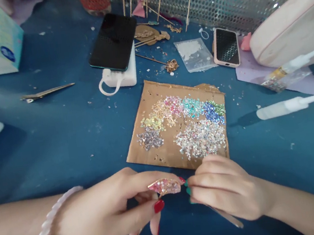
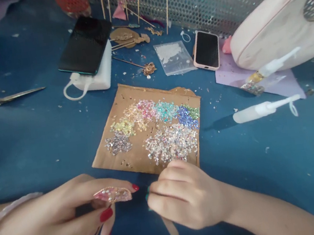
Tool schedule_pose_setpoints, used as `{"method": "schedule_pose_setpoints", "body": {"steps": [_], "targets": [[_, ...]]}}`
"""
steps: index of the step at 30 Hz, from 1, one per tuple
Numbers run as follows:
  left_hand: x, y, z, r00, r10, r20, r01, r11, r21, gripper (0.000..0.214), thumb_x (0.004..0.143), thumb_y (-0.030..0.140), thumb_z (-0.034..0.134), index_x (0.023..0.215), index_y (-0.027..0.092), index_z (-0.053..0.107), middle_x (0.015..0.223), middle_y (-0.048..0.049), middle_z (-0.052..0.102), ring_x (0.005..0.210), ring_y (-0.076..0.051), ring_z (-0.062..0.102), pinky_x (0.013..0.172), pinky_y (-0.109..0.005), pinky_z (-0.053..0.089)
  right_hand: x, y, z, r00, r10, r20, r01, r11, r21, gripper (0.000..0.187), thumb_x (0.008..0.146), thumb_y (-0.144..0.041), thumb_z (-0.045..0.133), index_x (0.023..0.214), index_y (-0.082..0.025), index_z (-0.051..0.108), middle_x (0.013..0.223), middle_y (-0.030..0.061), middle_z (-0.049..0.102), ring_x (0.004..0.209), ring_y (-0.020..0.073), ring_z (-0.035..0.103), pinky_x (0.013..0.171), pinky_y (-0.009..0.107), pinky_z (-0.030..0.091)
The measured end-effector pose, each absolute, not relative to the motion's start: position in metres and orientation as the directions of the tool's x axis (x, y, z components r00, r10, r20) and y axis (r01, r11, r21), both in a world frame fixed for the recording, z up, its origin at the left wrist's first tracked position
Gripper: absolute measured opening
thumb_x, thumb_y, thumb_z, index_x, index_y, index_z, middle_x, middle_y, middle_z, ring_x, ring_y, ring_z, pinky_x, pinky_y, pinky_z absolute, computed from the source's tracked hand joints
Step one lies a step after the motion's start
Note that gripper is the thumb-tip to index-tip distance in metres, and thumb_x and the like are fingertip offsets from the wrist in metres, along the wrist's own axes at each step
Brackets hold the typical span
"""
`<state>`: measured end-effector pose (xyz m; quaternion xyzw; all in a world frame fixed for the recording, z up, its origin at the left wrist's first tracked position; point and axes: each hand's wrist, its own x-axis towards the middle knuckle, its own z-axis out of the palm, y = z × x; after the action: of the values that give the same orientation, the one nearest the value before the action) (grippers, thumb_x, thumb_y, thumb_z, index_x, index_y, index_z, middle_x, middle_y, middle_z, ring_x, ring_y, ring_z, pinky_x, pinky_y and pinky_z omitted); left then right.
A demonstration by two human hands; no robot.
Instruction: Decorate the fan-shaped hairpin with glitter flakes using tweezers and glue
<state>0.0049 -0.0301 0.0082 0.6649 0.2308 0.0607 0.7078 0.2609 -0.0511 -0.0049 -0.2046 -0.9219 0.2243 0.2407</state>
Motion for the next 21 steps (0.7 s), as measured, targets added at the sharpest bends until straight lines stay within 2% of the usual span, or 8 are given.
{"method": "schedule_pose_setpoints", "body": {"steps": [5, 8, 13, 21], "targets": [[0.003, -0.032, 0.006, 0.846, 0.450, -0.286, 0.269, 0.103, 0.958, 0.042, 0.093, 0.015, 0.033, 0.135, 0.020, 0.037, 0.069, -0.0018, 0.068, 0.040, -0.009, 0.059, 0.040, -0.013, 0.046, 0.263, -0.049, 0.000, -0.783, 0.506, 0.362, 0.286, 0.809, -0.513, 0.017, 0.080, -0.012, 0.060, 0.097, -0.011, 0.060, 0.094, 0.0086, 0.068, 0.085, 0.0165, 0.060, 0.071, 0.033, 0.049], [-0.001, -0.033, 0.002, 0.857, 0.464, -0.225, 0.194, 0.114, 0.974, 0.043, 0.092, 0.013, 0.034, 0.133, 0.027, 0.037, 0.072, 0.0002, 0.068, 0.041, -0.008, 0.060, 0.041, -0.012, 0.047, 0.269, -0.044, 0.002, -0.683, 0.598, 0.420, 0.346, 0.771, -0.535, 0.019, 0.079, -0.010, 0.061, 0.097, -0.013, 0.059, 0.094, 0.0083, 0.069, 0.085, 0.0148, 0.062, 0.075, 0.034, 0.050], [-0.003, -0.032, -0.002, 0.872, 0.445, -0.203, 0.171, 0.111, 0.979, 0.048, 0.091, 0.011, 0.033, 0.131, 0.037, 0.033, 0.073, 0.0030, 0.066, 0.042, -0.007, 0.059, 0.043, -0.013, 0.049, 0.274, -0.034, -0.002, -0.481, 0.745, 0.463, 0.485, 0.666, -0.567, 0.022, 0.075, 0.000, 0.060, 0.091, -0.015, 0.058, 0.080, 0.0066, 0.068, 0.076, 0.0152, 0.063, 0.069, 0.034, 0.050], [-0.002, -0.032, 0.000, 0.866, 0.443, -0.231, 0.197, 0.123, 0.973, 0.048, 0.090, 0.011, 0.032, 0.130, 0.038, 0.029, 0.072, 0.0047, 0.064, 0.041, -0.007, 0.056, 0.041, -0.012, 0.047, 0.272, -0.033, -0.005, -0.496, 0.733, 0.466, 0.495, 0.680, -0.542, 0.023, 0.074, 0.002, 0.060, 0.091, -0.014, 0.058, 0.077, 0.0067, 0.068, 0.073, 0.0153, 0.062, 0.066, 0.035, 0.050]]}}
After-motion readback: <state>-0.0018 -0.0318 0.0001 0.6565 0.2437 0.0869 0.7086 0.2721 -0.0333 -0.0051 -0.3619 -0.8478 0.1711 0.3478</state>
